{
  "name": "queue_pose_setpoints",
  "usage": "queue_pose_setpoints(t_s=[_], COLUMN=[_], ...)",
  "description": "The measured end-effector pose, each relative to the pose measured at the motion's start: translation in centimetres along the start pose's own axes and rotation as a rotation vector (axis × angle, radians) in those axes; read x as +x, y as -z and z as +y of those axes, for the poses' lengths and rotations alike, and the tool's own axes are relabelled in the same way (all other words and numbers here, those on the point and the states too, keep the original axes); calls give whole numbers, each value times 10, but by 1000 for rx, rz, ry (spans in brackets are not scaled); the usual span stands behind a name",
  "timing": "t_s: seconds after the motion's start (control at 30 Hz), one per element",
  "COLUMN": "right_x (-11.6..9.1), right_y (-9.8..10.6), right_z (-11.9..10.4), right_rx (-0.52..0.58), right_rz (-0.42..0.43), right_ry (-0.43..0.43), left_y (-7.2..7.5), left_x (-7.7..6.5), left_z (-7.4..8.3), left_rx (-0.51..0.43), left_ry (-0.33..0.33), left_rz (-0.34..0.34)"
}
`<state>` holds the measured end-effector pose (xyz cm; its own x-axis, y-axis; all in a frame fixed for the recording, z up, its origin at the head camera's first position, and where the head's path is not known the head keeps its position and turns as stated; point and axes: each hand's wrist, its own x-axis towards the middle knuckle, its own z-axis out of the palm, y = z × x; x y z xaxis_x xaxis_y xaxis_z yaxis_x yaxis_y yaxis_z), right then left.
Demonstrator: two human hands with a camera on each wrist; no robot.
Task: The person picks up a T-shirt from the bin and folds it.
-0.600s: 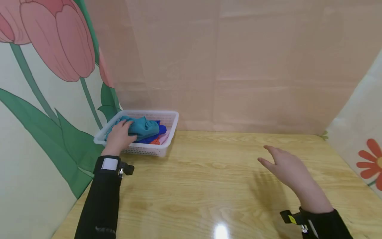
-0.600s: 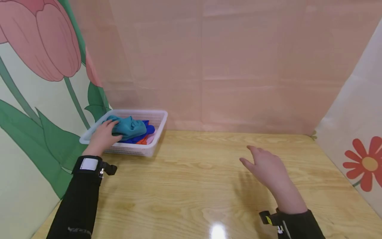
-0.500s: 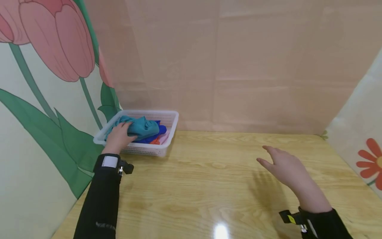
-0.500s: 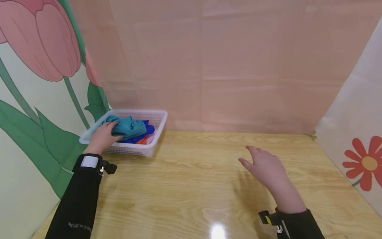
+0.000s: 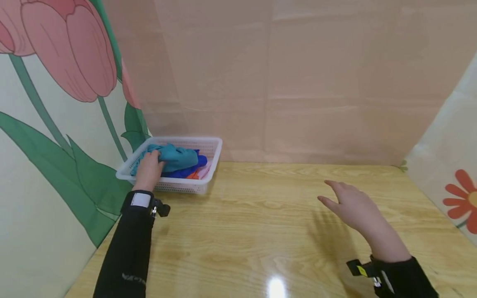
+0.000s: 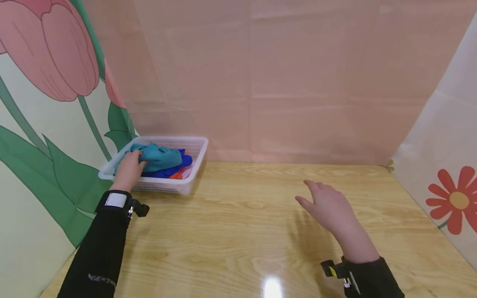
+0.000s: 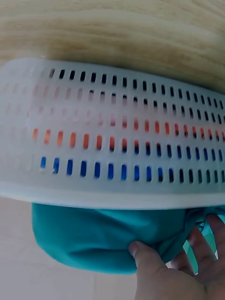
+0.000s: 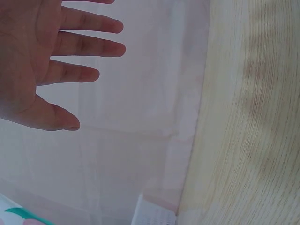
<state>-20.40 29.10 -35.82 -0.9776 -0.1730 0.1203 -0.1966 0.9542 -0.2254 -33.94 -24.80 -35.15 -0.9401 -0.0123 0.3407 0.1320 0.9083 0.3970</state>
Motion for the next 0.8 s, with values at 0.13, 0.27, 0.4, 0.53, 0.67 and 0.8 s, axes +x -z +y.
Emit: queue_pose_setpoints(t_s=[0.13,0.27,0.4,0.53,0.67,0.8], right_x=[0,1,1,2,3,5], right_y=[1,2,2,2,3,4], right_z=[-1,-2,-3,-4,-7,-13], right_rx=[2,7,8,10,22,34], right_rz=[3,3,5,3,13,24], right_ry=[0,0,0,-3,3,14], left_y=[5,9,14,18,23,28], left_x=[2,5,8,9,9,10], left_z=[5,8,12,18,25,32], left_rx=[-47,-73,-105,-142,-175,-239], left_ry=[2,16,23,17,18,48], left_rz=[66,106,118,143,167,168])
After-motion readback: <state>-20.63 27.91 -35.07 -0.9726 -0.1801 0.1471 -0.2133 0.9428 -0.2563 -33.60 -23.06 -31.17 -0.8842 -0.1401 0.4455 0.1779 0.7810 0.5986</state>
